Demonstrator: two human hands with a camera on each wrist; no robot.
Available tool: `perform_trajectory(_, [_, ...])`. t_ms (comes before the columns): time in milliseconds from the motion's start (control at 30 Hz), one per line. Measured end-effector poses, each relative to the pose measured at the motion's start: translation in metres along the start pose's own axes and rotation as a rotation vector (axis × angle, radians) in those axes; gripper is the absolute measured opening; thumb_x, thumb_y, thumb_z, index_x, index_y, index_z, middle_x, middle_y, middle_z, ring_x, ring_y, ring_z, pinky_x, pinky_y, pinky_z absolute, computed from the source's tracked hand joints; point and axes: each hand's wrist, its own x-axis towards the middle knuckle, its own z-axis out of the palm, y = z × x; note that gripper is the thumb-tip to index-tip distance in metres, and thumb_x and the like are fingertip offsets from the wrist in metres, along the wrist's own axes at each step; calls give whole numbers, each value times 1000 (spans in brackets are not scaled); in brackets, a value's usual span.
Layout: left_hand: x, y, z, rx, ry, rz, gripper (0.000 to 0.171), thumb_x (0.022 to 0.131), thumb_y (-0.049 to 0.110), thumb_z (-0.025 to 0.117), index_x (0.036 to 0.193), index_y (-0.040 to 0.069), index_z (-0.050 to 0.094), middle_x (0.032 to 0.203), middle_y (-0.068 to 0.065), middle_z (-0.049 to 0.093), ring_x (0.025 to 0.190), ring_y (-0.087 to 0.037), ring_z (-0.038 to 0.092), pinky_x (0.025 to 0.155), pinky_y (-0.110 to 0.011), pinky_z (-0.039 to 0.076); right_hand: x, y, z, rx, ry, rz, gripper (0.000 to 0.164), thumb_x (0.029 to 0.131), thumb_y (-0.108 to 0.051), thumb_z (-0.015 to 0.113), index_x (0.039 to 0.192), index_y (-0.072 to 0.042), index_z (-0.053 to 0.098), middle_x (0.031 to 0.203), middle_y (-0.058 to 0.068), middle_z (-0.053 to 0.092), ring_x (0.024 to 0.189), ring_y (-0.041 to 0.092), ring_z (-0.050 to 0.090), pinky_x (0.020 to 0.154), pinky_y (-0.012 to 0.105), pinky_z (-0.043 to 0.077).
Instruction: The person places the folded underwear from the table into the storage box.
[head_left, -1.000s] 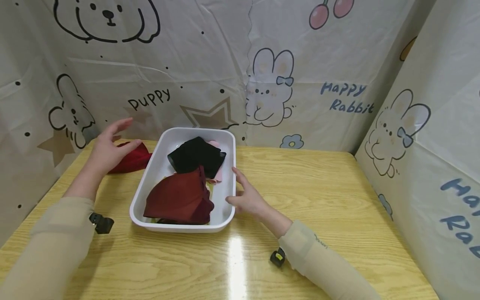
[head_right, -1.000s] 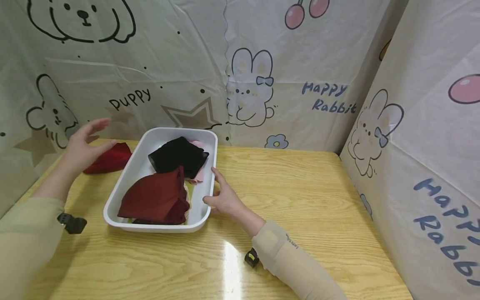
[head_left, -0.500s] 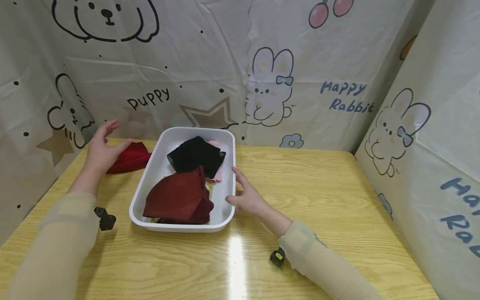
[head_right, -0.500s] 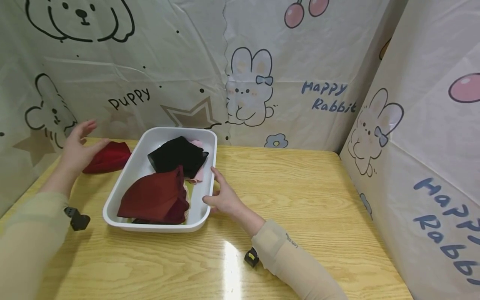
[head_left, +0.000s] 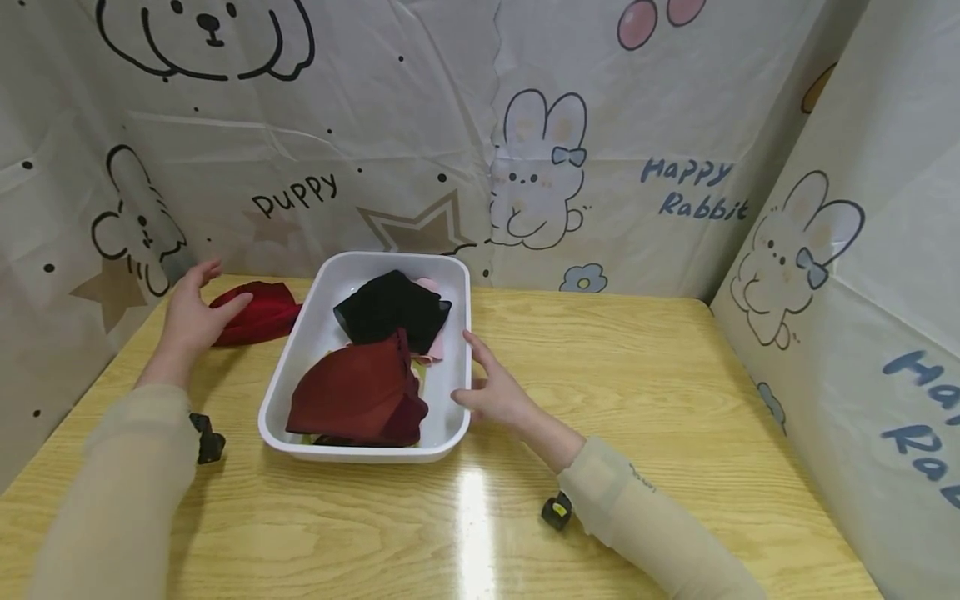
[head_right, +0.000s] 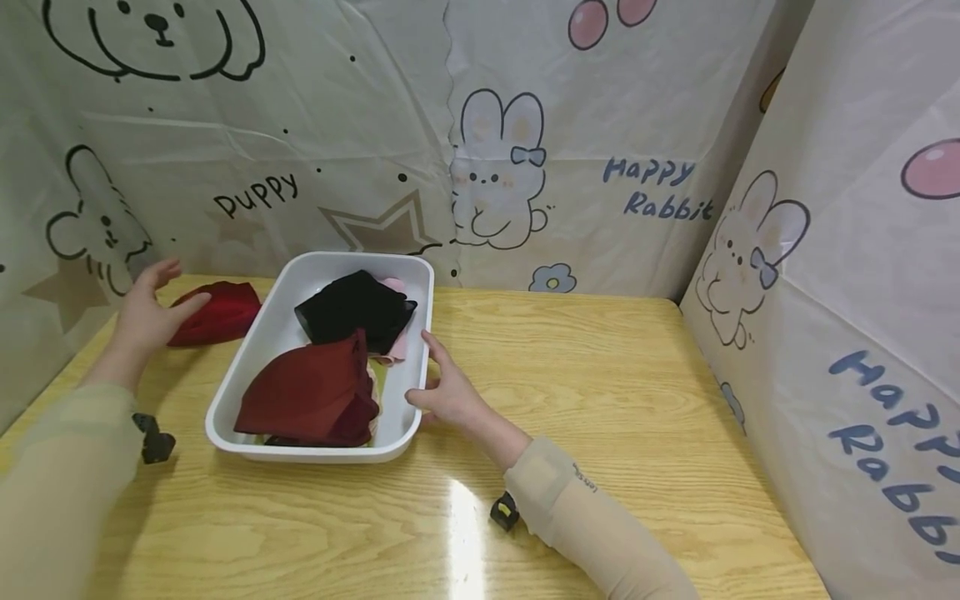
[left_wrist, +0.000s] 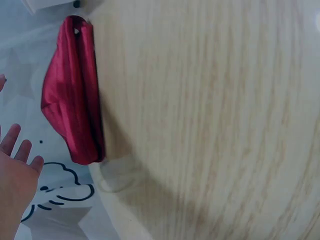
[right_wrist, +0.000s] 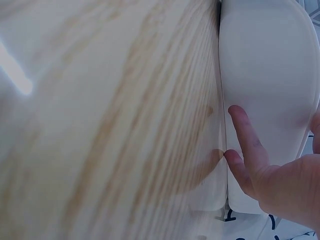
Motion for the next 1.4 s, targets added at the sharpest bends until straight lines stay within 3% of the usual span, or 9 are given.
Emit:
perform_trajectory(267, [5, -13, 6, 20, -52, -35, 89, 88, 52, 57, 152, 10, 12, 152, -25, 19, 139, -46, 15, 109, -64, 18, 0, 0, -2, -8, -8, 14, 94, 80, -4, 66, 151, -36, 13, 157, 5, 16, 108, 29, 56, 55, 31, 53])
perform_trajectory(567, [5, -31, 9, 69, -117, -70, 95, 87, 53, 57, 151, 3, 7, 150, -31, 17, 135, -50, 19, 108, -64, 21, -19, -28, 0, 9, -35, 37, 90, 82, -1, 63, 152, -30, 14, 157, 11, 15, 112, 32, 54, 66, 41, 56])
perform_trajectory(767, [6, -33, 11, 69, -130, -108, 97, 87, 55, 55, 151, 3, 4, 151, -32, 13, 135, -51, 18, 107, -64, 20, -19, -27, 0, 10, -48, 6, 90, 81, 0, 62, 152, -24, 12, 156, 14, 15, 103, 27, 56, 59, 36, 54])
perform_trajectory(1000, [6, -31, 10, 37, -88, -190, 94, 89, 59, 47, 151, 3, 2, 152, -32, 11, 137, -49, 16, 108, -63, 20, -7, -13, -3, 6, -51, -2, 93, 80, -1, 62, 153, -25, 9, 157, 15, 13, 107, 30, 56, 59, 39, 56])
perform_trajectory(1167, [7, -32, 9, 68, -105, -229, 99, 87, 61, 48, 150, 1, 1, 149, -35, 14, 135, -51, 20, 107, -63, 23, 2, 2, -3, 17, -35, -6, 94, 79, -3, 64, 152, -29, 10, 157, 11, 14, 108, 31, 56, 58, 38, 56])
perform_trajectory(1400, [7, -33, 10, 78, -139, -240, 103, 85, 60, 52, 149, -3, 1, 144, -39, 22, 130, -51, 28, 106, -62, 27, 2, 4, -2, 23, -25, -15, 94, 79, -4, 64, 151, -32, 12, 156, 8, 17, 109, 32, 56, 58, 35, 57])
